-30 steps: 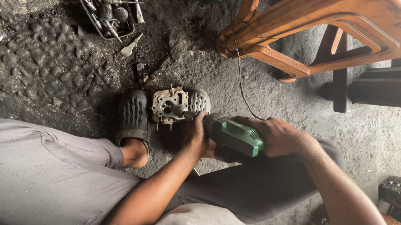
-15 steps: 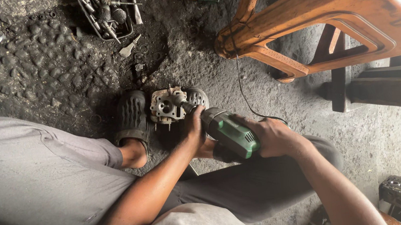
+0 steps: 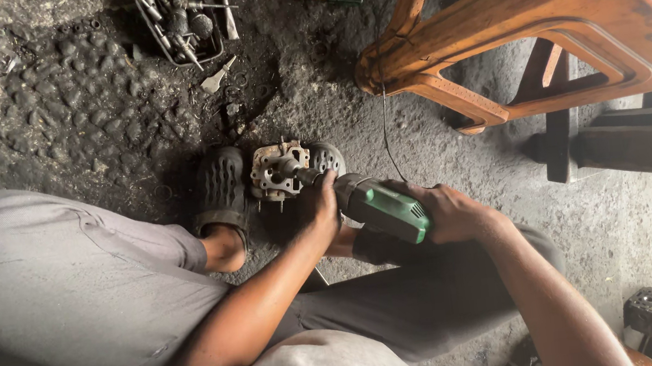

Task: The person sits on the floor and uses a green power drill to work on a metallic engine cylinder head. They also use a screwdriver to manipulate the part and a rag to wipe their hands.

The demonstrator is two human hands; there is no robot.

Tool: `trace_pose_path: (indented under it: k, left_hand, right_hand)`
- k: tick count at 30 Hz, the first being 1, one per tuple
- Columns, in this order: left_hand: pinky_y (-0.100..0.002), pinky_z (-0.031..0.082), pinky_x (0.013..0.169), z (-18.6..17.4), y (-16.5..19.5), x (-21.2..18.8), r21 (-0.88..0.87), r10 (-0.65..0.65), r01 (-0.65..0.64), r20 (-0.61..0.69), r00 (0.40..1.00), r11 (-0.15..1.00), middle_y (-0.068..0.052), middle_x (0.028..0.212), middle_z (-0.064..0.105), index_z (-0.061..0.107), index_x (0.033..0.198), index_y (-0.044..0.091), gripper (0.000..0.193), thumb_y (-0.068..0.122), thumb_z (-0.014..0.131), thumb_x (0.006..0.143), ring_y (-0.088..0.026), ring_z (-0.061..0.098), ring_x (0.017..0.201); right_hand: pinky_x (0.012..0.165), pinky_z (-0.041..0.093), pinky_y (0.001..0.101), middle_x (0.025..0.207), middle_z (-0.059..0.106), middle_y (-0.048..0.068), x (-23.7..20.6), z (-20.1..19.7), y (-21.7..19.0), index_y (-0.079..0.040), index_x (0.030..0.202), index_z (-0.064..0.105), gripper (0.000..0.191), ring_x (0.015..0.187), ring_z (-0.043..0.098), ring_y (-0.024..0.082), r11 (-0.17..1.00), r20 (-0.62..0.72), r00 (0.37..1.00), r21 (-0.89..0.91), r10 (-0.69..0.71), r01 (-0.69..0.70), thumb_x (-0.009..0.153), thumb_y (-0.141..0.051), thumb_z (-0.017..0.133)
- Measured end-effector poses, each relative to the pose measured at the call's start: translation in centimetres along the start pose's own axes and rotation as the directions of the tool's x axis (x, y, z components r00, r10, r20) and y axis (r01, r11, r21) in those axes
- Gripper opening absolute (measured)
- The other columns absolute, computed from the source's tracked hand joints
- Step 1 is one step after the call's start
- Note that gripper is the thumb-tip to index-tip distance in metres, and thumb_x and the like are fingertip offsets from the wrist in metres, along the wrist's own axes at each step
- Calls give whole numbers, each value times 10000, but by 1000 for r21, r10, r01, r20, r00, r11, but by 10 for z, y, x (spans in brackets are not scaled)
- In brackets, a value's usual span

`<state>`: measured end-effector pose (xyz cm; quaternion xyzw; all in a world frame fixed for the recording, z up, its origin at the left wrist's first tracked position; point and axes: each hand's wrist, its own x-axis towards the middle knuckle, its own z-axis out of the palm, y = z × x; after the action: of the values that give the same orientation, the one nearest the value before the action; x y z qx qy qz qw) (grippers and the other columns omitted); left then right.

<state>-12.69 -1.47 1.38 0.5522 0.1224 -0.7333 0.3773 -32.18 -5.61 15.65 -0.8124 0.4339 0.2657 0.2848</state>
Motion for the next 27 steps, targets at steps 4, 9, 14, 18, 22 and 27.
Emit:
trace_pose_path:
  k: [4, 9, 14, 18, 22, 27]
  left_hand:
    - [-367, 383, 1096, 9, 12, 4, 38, 37, -39, 31, 999, 999, -111, 1342, 636, 616, 1343, 39, 802, 653, 611, 828, -230, 572, 1228]
    - [-387, 380, 1099, 8, 3, 4, -58, 61, -58, 59, 996, 997, -139, 1329, 659, 639, 1298, 11, 755, 624, 623, 858, -245, 581, 1211]
    - [-459, 478, 1031, 10, -6, -12, -97, -13, 19, 67, 998, 995, -180, 1308, 665, 642, 1291, 11, 711, 586, 611, 875, -310, 614, 1159]
    - [-490, 484, 954, 12, -6, -25, -104, -200, 207, 78, 977, 973, -100, 1265, 626, 600, 1310, 75, 677, 592, 567, 874, -253, 585, 1123]
    - [-418, 497, 933, 14, -3, -13, -119, 3, 3, 56, 998, 993, -93, 1188, 655, 606, 1299, 25, 672, 542, 653, 873, -231, 611, 1064]
    - [-360, 531, 876, 19, 8, 6, -111, 139, -130, 70, 988, 985, -93, 1102, 677, 604, 1264, 11, 635, 471, 731, 847, -214, 652, 984]
  right_hand:
    - [843, 601, 418, 1007, 750, 184, 0, -14, -10, -237, 1616, 291, 1048, 905, 749, 349, 981, 134, 982, 124, 133, -150, 681, -117, 751]
    - [861, 613, 410, 1001, 771, 179, -3, -22, -14, -215, 1535, 362, 967, 912, 769, 328, 973, 136, 983, 178, 124, -148, 662, -171, 775]
    - [885, 590, 426, 1010, 762, 183, -10, -12, -2, -225, 1536, 344, 968, 943, 746, 334, 982, 181, 969, 58, 167, -180, 672, -145, 774]
    - [848, 586, 434, 1047, 725, 202, -16, -12, -1, -287, 1589, 310, 1057, 914, 729, 345, 981, 188, 967, 54, 173, -186, 671, -199, 829]
    - [822, 614, 419, 960, 775, 165, -15, -17, -12, -323, 1575, 326, 1005, 853, 769, 330, 967, 169, 972, 164, 166, -194, 685, -139, 755]
    - [783, 613, 435, 919, 764, 184, -14, -23, -21, -304, 1572, 319, 1039, 818, 761, 350, 966, 59, 986, 201, 155, -164, 651, -75, 741]
